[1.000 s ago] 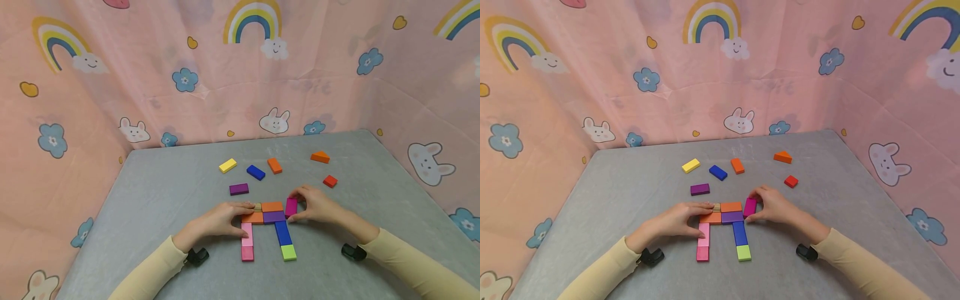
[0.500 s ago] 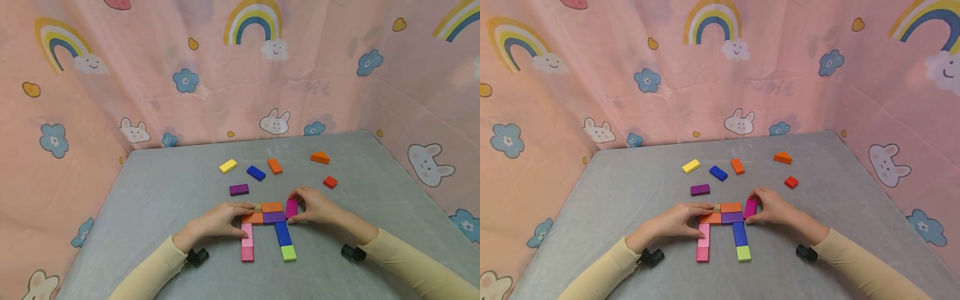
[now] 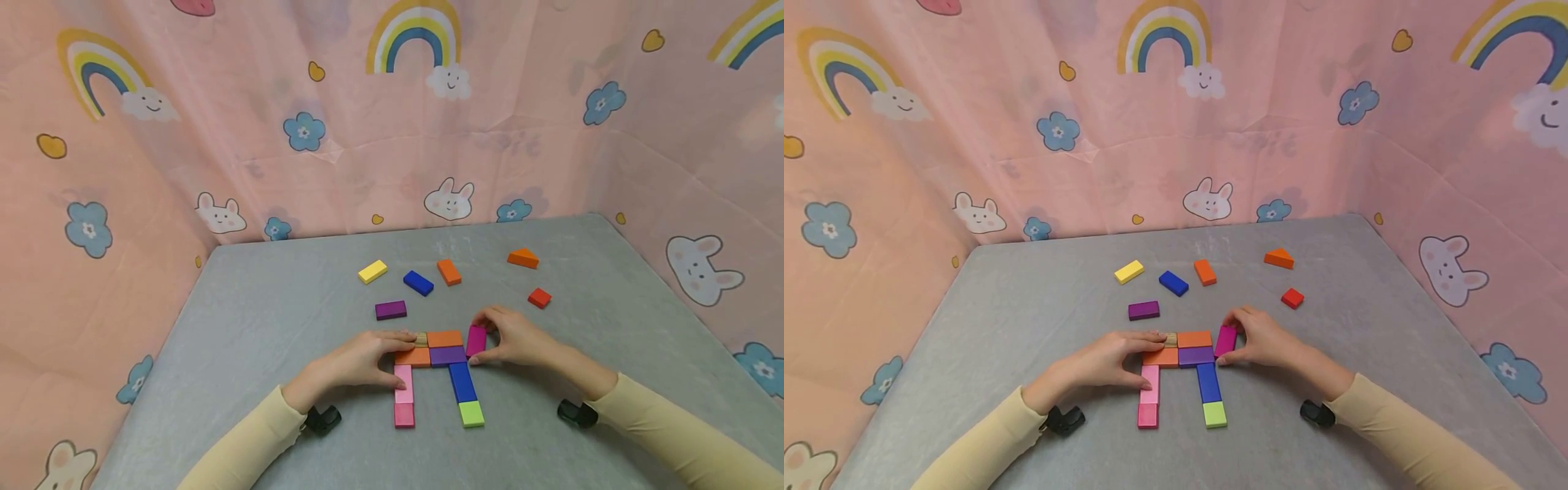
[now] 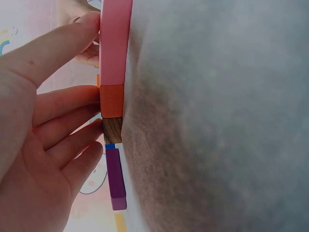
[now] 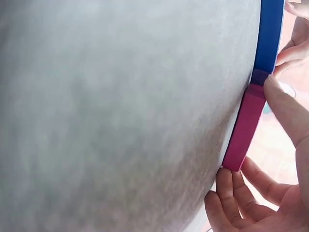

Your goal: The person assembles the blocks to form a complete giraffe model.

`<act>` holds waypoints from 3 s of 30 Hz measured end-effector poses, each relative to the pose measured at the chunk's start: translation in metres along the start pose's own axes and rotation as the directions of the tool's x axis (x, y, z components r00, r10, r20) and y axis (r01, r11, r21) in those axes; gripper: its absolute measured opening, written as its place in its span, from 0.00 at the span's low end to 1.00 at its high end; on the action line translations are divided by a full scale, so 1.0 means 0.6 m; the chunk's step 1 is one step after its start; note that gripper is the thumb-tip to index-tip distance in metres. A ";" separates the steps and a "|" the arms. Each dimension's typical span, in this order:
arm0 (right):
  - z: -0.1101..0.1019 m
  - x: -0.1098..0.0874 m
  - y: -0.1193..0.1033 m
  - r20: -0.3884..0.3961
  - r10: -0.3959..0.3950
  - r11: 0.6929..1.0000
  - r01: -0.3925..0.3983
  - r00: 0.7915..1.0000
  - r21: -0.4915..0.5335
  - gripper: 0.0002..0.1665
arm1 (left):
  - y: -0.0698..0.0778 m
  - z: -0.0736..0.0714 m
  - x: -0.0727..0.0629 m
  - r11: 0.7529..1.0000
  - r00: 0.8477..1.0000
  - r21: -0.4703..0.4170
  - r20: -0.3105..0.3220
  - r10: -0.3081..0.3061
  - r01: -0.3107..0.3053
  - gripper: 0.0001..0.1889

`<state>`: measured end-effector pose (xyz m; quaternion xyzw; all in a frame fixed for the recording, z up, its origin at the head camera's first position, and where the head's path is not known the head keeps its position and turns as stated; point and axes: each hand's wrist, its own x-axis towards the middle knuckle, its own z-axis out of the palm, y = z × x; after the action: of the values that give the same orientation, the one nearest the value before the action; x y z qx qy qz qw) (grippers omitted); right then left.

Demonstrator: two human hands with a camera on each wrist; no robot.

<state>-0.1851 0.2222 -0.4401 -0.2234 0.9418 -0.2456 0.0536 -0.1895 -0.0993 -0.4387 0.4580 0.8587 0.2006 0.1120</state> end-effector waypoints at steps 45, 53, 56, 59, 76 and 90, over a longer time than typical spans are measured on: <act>-0.054 0.235 0.103 0.098 -0.073 0.942 0.036 0.993 0.334 0.41 | 0.001 -0.004 -0.001 1.000 1.000 -0.003 0.005 0.000 0.000 0.35; -0.050 0.234 0.097 0.088 -0.061 0.931 0.025 0.994 0.365 0.40 | 0.002 -0.005 0.000 1.000 1.000 0.007 -0.006 0.002 -0.002 0.35; -0.051 0.233 0.094 0.093 -0.057 0.931 0.019 0.994 0.365 0.39 | 0.002 -0.005 0.000 1.000 1.000 0.007 -0.004 0.002 -0.002 0.35; -0.053 0.235 0.096 0.099 -0.044 0.934 0.006 0.994 0.356 0.40 | 0.002 -0.006 -0.001 1.000 1.000 0.002 -0.004 0.000 0.000 0.35; -0.070 0.180 0.088 -0.009 0.099 0.966 -0.094 0.995 0.242 0.45 | -0.001 -0.002 0.000 1.000 1.000 -0.016 -0.004 0.002 -0.002 0.35; -0.066 0.092 0.070 -0.079 0.167 0.976 -0.154 0.983 0.153 0.44 | 0.002 -0.003 -0.001 1.000 1.000 -0.014 -0.001 -0.003 0.003 0.35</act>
<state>-0.2595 0.2476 -0.4258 -0.1306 0.9376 -0.3188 0.0462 -0.1891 -0.0999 -0.4365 0.4556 0.8582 0.2068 0.1150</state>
